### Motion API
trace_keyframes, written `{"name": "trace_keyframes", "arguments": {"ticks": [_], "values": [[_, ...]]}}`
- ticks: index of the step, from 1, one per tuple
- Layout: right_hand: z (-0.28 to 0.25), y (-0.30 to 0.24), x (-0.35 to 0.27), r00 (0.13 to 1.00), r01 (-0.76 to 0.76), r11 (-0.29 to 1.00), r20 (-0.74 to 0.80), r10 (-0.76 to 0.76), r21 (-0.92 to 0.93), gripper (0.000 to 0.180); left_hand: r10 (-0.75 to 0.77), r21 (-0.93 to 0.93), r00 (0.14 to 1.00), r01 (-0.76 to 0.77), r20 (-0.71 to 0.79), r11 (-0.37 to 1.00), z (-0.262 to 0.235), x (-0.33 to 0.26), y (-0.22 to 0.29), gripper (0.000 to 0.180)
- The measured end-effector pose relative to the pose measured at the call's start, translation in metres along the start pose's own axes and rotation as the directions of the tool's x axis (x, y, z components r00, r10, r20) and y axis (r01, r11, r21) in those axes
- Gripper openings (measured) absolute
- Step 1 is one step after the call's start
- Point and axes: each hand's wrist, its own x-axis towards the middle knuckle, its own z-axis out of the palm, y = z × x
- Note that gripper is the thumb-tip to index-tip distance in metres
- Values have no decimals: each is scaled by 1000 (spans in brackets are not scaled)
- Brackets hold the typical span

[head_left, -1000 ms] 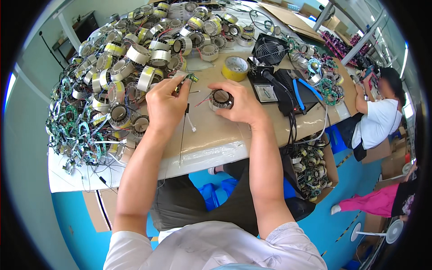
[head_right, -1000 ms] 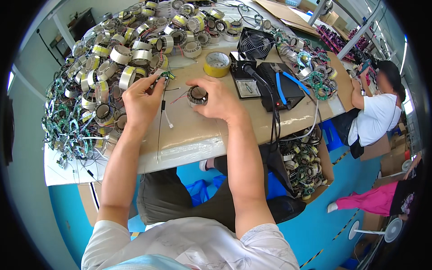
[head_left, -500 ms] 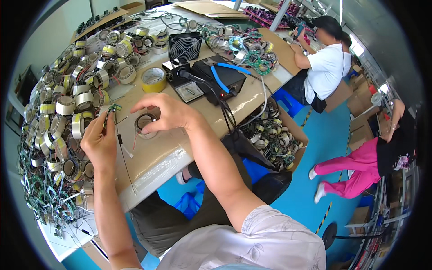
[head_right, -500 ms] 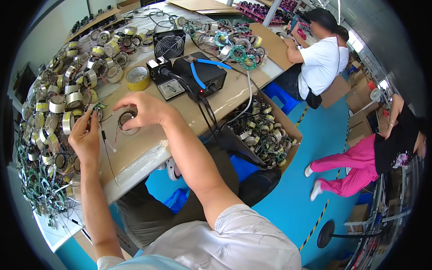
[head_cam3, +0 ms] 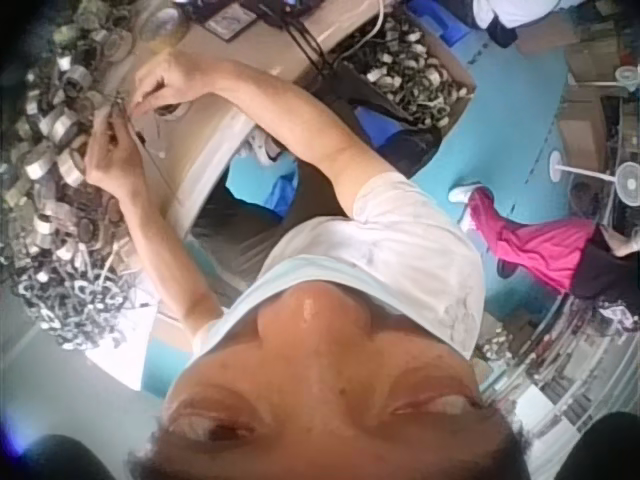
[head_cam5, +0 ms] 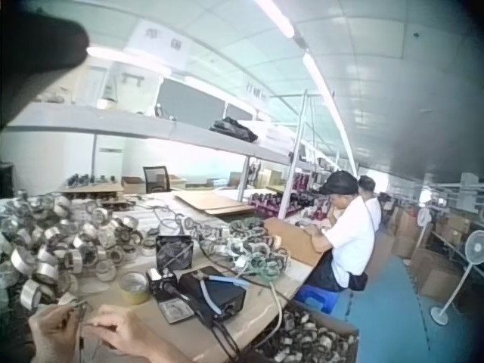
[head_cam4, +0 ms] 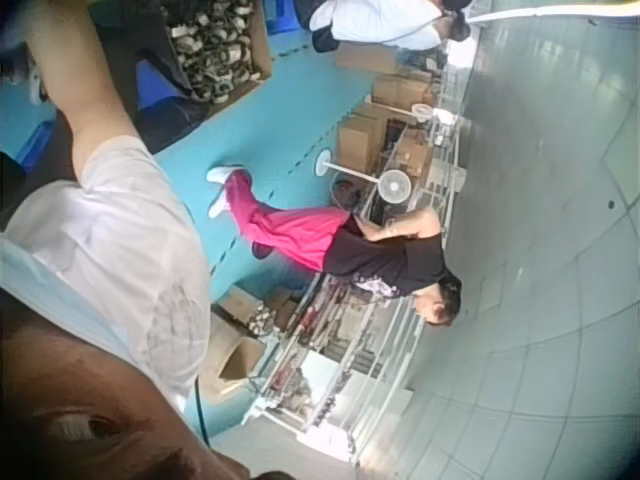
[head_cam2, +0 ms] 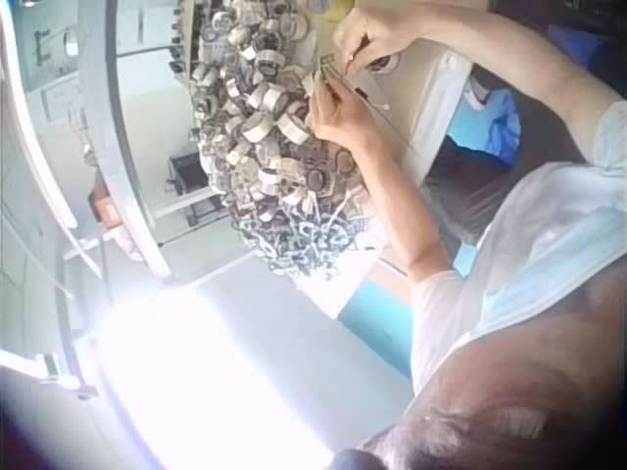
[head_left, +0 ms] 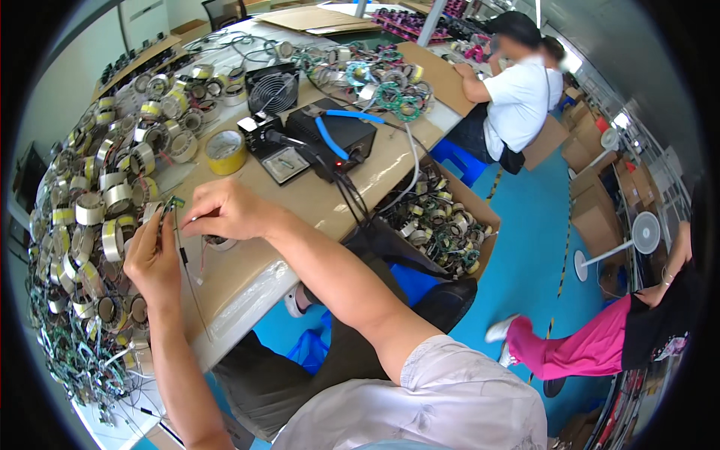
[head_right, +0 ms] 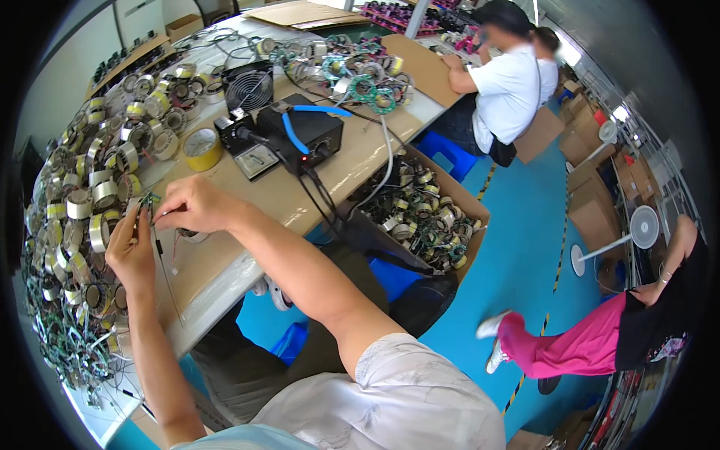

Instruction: Soldering wires to circuit boards and assembling small electronic motor components on a production line.

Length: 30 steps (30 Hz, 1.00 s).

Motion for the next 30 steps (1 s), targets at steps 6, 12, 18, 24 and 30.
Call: {"name": "trace_keyframes", "arguments": {"ticks": [6, 12, 18, 24, 30], "values": [[13, 0, 3, 982, 124, 992, -139, -126, -25, 14, -180, -27, 982, 182, 59, 983, -1, -3, -7, 18], [12, -2, 4, 985, 108, 994, -136, -106, 6, 12, -339, -101, 930, 355, 142, 929, -3, -5, -13, 20], [14, 0, 3, 987, 114, 991, -109, -121, -70, 13, -262, -140, 949, 287, 173, 947, -4, -8, -10, 19], [20, 0, 2, 983, 91, 981, -141, -115, -169, 13, -182, -119, 974, 198, 133, 973, -5, -3, 1, 20], [16, -6, 2, 992, 27, 981, -117, -50, -194, 12, -149, -111, 974, 170, 171, 979, -7, 0, 4, 21]]}}
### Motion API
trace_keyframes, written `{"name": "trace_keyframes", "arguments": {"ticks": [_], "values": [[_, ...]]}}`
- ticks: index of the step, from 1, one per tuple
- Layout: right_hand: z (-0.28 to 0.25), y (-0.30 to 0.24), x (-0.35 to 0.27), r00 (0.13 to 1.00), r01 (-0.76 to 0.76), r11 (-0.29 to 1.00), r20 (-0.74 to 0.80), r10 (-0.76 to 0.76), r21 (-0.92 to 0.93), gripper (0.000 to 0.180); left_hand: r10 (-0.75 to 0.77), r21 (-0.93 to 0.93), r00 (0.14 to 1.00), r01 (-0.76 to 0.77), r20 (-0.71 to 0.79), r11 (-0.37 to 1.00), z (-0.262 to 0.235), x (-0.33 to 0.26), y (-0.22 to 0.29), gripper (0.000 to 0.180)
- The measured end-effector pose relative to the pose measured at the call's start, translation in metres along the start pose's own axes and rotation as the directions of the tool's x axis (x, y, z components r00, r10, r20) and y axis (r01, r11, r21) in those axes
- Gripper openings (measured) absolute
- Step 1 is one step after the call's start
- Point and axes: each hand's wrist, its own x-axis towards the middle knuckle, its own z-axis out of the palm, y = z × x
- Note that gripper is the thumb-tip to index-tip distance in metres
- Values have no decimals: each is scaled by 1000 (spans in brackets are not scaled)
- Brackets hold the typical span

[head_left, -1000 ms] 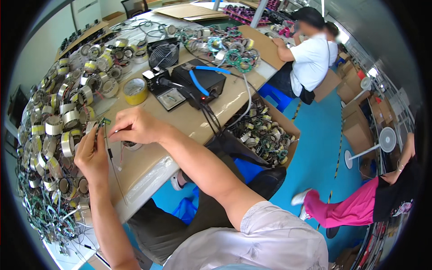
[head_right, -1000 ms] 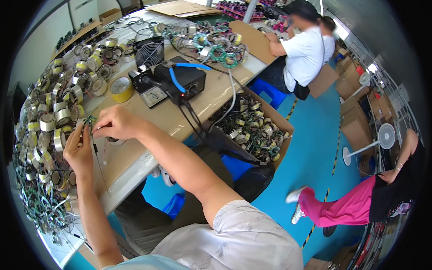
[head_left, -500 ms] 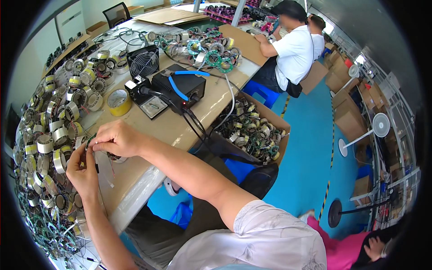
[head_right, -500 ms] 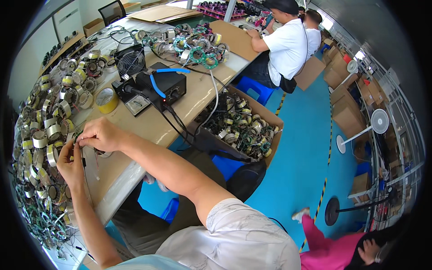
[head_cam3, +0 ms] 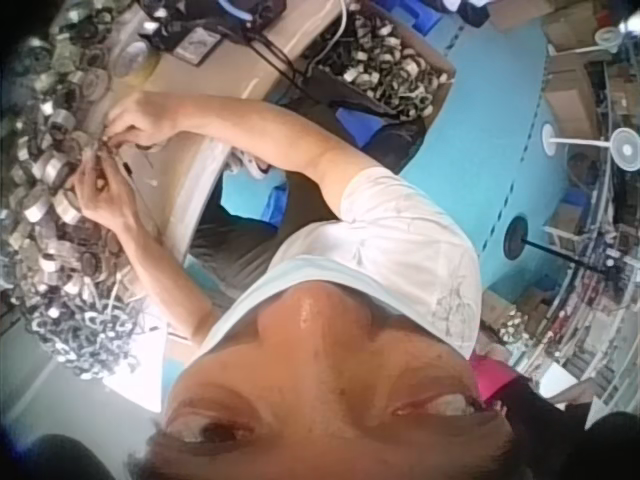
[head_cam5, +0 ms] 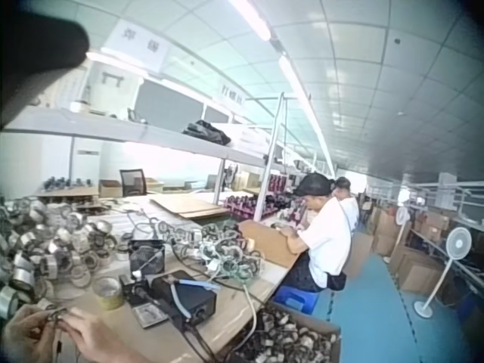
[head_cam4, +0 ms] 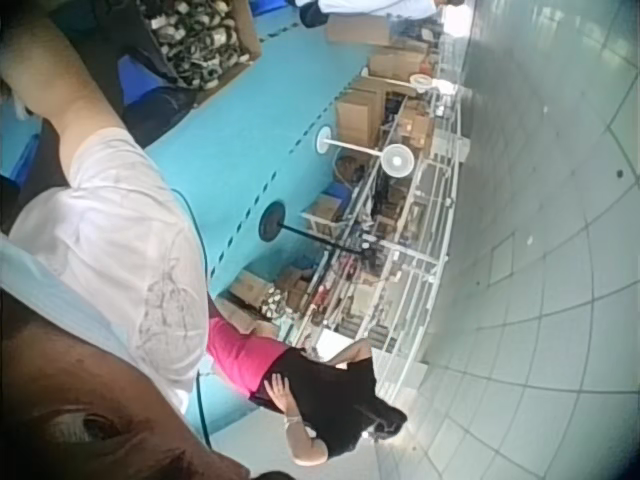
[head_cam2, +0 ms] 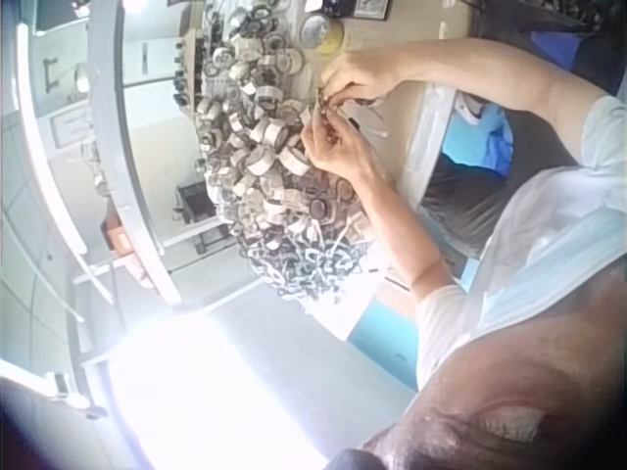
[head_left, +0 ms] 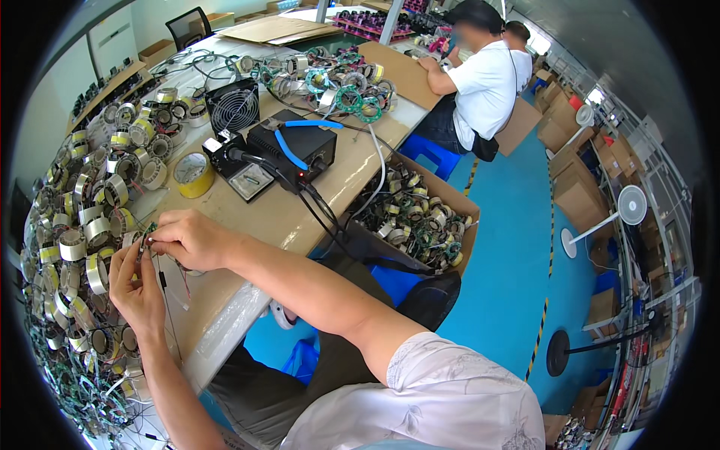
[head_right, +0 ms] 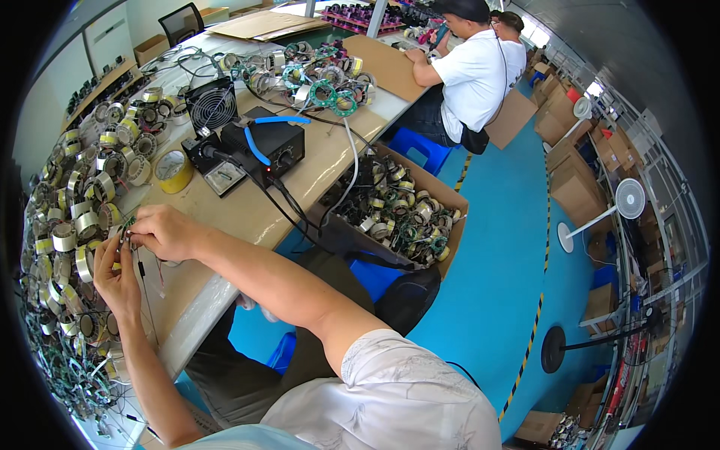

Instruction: Soldering wires to circuit boards and assembling small electronic motor components on a production line.

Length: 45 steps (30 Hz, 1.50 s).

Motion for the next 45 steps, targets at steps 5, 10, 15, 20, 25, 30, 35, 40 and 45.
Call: {"name": "trace_keyframes", "arguments": {"ticks": [5, 10, 15, 20, 25, 30, 35, 40, 45], "values": [[-4, -1, -1, 1000, 4, 1000, -24, -3, 22, 16, -75, -11, 997, 75, -12, 997, 8, 2, -2, 25], [15, -9, -2, 955, -276, 901, -9, 296, 333, 17, -103, -39, 994, 103, -18, 994, -4, -3, -6, 29], [7, -3, 0, 982, -133, 972, -108, 156, 196, 13, -89, -27, 996, 88, -25, 996, 6, 2, 2, 27], [2, -6, -1, 973, -213, 968, -56, 222, 135, 12, -130, -75, 991, 127, -40, 989, 9, 1, 5, 27], [10, -9, -2, 939, -322, 913, -41, 342, 249, 13, -63, -8, 997, 63, -43, 998, 7, -3, 0, 27], [11, -5, -2, 942, -312, 927, -62, 331, 210, 11, -78, -6, 996, 78, -46, 997, 5, -2, 4, 28], [12, -2, -1, 962, -237, 960, -103, 253, 148, 10, -129, -35, 989, 127, -77, 991, 5, 0, 4, 26], [12, -5, 0, 980, -154, 986, -118, 160, 57, 10, -68, -7, 990, 67, -125, 998, 6, -1, 4, 24], [11, -8, 0, 978, -172, 983, -113, 178, 65, 10, -45, -6, 989, 45, -139, 999, 8, -2, 5, 25]]}}
